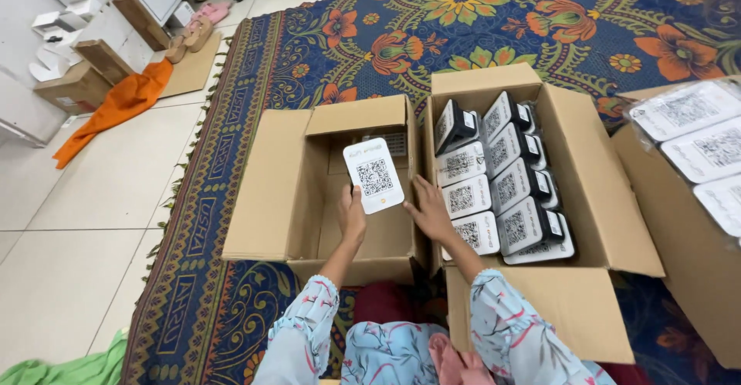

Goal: The person sorts and packs QR code cards into cardboard boxes while sitting on the floor.

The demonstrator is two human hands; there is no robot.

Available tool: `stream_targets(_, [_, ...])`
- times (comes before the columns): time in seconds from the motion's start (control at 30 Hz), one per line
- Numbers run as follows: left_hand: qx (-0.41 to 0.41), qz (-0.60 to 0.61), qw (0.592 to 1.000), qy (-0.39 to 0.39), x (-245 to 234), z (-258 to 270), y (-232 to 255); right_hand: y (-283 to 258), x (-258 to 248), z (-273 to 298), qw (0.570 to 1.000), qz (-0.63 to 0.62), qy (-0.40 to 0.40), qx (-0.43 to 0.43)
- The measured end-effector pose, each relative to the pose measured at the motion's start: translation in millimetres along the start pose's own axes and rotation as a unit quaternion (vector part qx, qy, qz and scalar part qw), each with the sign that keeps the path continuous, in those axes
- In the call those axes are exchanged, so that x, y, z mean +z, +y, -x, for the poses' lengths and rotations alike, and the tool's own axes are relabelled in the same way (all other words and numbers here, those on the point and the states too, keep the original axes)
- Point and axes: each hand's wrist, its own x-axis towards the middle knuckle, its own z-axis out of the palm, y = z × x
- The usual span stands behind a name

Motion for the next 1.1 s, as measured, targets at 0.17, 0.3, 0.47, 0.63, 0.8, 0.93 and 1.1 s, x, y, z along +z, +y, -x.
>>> stream_targets(0.17, [0.042, 0.068, 0.995, -0.062, 18.4, 20.2, 48.5, -20.4, -104.9, 18.0, 0.872, -0.445, -0.087, 0.186])
stream_targets(0.3, [0.148, -0.047, 0.983, -0.102, 61.5, 16.4, 55.9, -0.9, -122.4, 26.3, 0.859, -0.465, -0.115, 0.183])
stream_targets(0.47, [0.166, -0.024, 0.969, -0.182, 117.8, 23.3, 71.6, 18.1, -144.2, 40.6, 0.853, -0.434, -0.047, 0.287])
stream_targets(0.63, [0.210, -0.120, 0.951, -0.195, 170.0, 14.2, 29.2, 77.2, -115.3, 41.0, 0.839, -0.456, 0.004, 0.298])
stream_targets(0.8, [0.318, -0.300, 0.893, -0.108, 188.0, 8.9, 4.5, 95.1, -92.8, 23.6, 0.836, -0.429, 0.089, 0.329])
stream_targets(0.93, [0.314, -0.377, 0.861, -0.135, 176.0, 19.9, 31.5, 110.1, -63.7, -5.8, 0.832, -0.454, 0.115, 0.297])
stream_targets(1.1, [0.289, -0.326, 0.888, -0.144, 173.7, 20.0, 37.5, 164.6, 15.4, -49.2, 0.839, -0.428, 0.166, 0.290])
